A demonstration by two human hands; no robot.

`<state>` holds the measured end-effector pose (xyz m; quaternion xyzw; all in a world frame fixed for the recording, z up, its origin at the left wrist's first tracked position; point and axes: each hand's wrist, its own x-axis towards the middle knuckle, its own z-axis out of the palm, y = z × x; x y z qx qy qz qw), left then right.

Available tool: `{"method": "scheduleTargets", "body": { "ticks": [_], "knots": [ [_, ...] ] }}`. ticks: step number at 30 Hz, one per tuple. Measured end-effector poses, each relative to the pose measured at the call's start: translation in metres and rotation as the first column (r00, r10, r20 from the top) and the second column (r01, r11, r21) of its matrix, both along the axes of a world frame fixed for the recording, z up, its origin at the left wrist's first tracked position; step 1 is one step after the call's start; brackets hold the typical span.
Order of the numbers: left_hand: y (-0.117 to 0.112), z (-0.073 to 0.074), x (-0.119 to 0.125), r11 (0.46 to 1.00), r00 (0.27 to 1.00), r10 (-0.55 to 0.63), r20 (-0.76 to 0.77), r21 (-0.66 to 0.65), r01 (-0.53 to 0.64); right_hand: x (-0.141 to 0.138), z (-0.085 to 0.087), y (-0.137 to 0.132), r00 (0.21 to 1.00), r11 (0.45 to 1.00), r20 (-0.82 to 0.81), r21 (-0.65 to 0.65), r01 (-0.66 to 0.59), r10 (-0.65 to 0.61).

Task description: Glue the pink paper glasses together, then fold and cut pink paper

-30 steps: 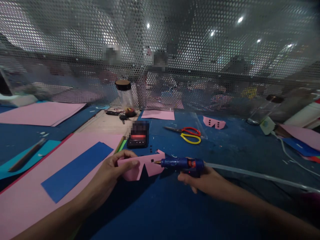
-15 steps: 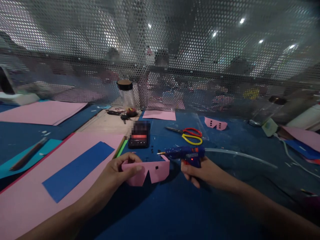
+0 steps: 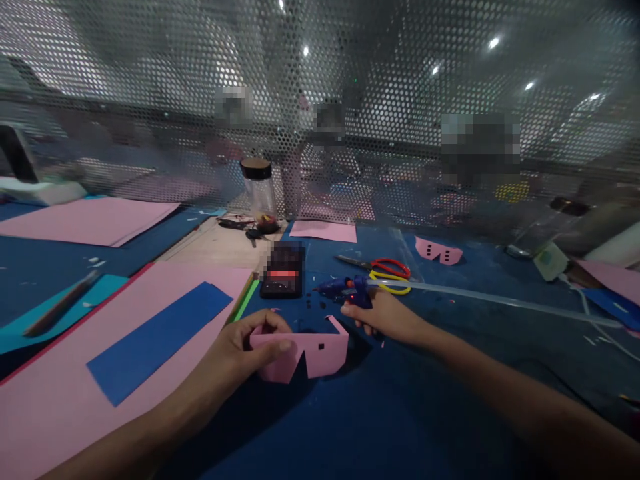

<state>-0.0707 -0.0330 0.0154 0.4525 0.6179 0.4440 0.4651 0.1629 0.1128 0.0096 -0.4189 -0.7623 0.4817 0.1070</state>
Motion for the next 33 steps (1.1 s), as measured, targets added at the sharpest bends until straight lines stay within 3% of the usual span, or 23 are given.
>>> {"method": "scheduleTargets", "body": {
  "ticks": [10, 33],
  "knots": [
    [0.0004, 0.0002, 0.001, 1.0, 1.0, 0.021, -0.013, 0.014, -0.02, -0.0037, -0.0017, 0.0006, 0.997, 0.996, 0.036, 0.057, -0.068, 0.066],
    [0.0011, -0.0022, -0.0022, 1.0, 1.0, -0.016, -0.018, -0.007, 0.016, -0.0081, -0.0067, 0.0015, 0.997, 0.997, 0.072, 0.069, -0.024, 0.019]
  ]
}}
